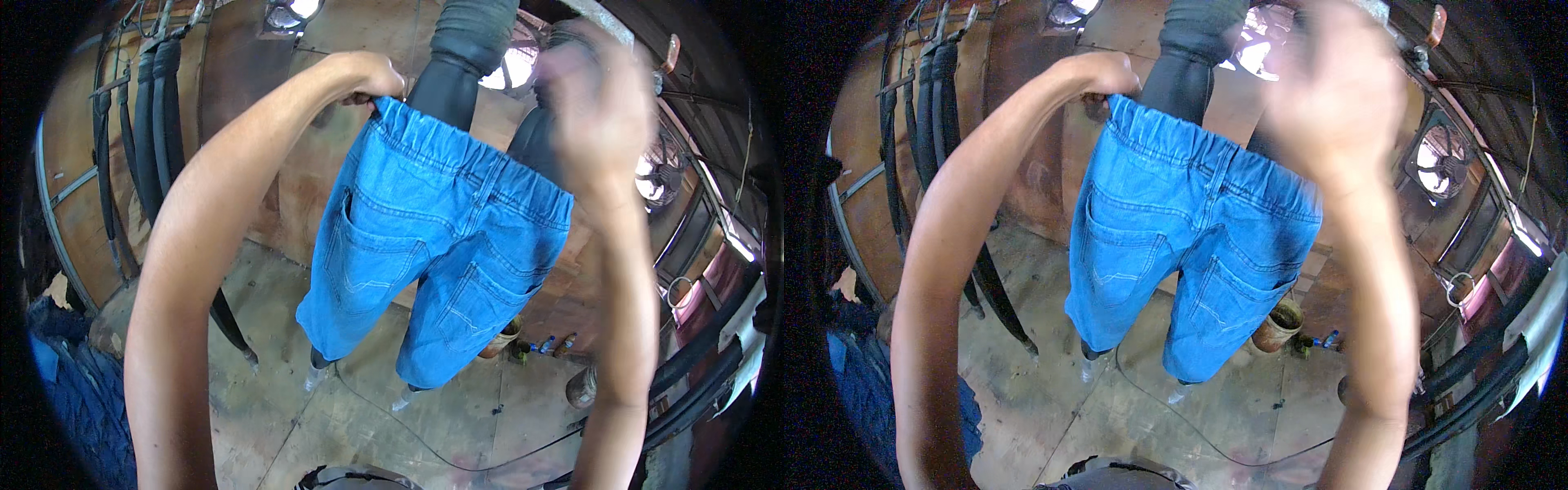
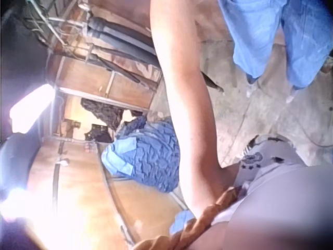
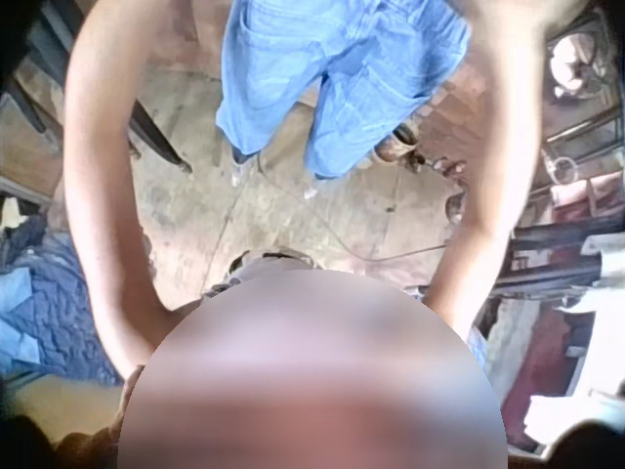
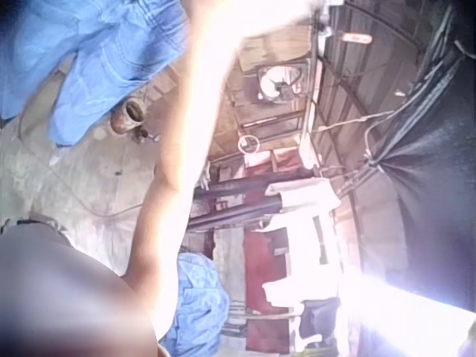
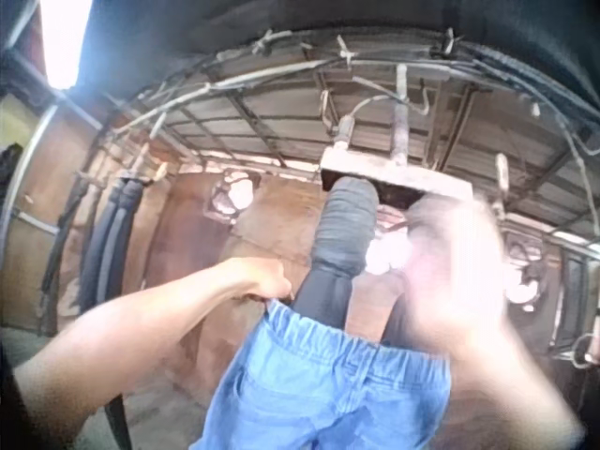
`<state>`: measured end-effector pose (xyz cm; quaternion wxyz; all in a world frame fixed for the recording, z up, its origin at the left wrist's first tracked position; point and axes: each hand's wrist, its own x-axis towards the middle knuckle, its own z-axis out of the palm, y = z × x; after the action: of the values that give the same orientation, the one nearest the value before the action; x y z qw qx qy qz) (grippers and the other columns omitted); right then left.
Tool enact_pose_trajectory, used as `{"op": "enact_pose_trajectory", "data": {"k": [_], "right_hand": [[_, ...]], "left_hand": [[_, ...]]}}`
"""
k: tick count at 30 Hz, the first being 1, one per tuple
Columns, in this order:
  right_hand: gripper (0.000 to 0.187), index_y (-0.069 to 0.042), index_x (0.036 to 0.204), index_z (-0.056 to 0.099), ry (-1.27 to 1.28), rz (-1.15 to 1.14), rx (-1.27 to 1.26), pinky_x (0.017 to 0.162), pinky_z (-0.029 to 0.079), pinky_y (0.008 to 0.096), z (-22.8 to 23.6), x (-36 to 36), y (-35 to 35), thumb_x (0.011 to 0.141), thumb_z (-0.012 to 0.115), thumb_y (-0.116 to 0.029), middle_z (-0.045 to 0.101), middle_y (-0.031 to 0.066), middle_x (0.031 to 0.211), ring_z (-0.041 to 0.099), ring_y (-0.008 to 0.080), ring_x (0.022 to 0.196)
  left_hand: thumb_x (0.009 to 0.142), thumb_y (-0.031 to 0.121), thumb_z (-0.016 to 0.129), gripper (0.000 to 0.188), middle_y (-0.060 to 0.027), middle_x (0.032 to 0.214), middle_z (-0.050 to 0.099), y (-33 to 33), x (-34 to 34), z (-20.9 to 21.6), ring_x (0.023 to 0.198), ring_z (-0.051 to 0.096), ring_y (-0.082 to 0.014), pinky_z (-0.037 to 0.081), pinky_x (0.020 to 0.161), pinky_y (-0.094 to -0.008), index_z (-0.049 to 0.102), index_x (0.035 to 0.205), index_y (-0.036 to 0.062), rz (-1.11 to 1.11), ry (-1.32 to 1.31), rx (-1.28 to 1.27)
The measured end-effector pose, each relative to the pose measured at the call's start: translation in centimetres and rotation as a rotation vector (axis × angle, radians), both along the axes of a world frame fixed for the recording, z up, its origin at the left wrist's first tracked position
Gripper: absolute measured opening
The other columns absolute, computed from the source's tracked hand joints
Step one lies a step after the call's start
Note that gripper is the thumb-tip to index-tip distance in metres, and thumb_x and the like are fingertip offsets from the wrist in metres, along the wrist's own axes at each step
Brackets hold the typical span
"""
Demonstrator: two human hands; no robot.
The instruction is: The person repeatedly picks up denim shorts from a pile, places them on a mannequin, and sprays them with a handheld spray gun. The person adjusts the shorts on the mannequin and sprays different areas before removing them and repeating the process with another pair.
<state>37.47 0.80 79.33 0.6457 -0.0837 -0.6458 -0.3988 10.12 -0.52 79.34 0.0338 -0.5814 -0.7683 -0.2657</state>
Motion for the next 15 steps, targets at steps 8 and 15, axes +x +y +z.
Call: {"op": "enact_pose_trajectory", "data": {"k": [8,15], "right_hand": [[0.047,-0.005,0.074,0.074,-0.289,-0.033,-0.105,0.051,0.049,0.041,-5.1,-3.6,2.8,0.088,0.073,-0.05,0.063,0.0156,0.059,0.065,0.0332,0.052],[0.039,-0.001,0.066,0.066,-0.328,0.205,-0.238,0.048,0.041,0.0312,-6.4,-5.8,2.0,0.094,0.07,-0.027,0.058,0.0087,0.054,0.055,0.0154,0.047]], "left_hand": [[0.087,0.027,0.064,0.033,-0.0069,0.05,0.051,0.8,-2.8,1.7,0.044,0.051,-0.0189,0.038,0.044,-0.0383,0.058,0.06,0.009,-0.004,0.127,0.094],[0.088,0.026,0.063,0.029,-0.0096,0.056,0.054,-1.3,-1.5,4.1,0.051,0.054,-0.0218,0.04,0.049,-0.0399,0.059,0.067,0.0077,-0.126,0.254,0.24]]}}
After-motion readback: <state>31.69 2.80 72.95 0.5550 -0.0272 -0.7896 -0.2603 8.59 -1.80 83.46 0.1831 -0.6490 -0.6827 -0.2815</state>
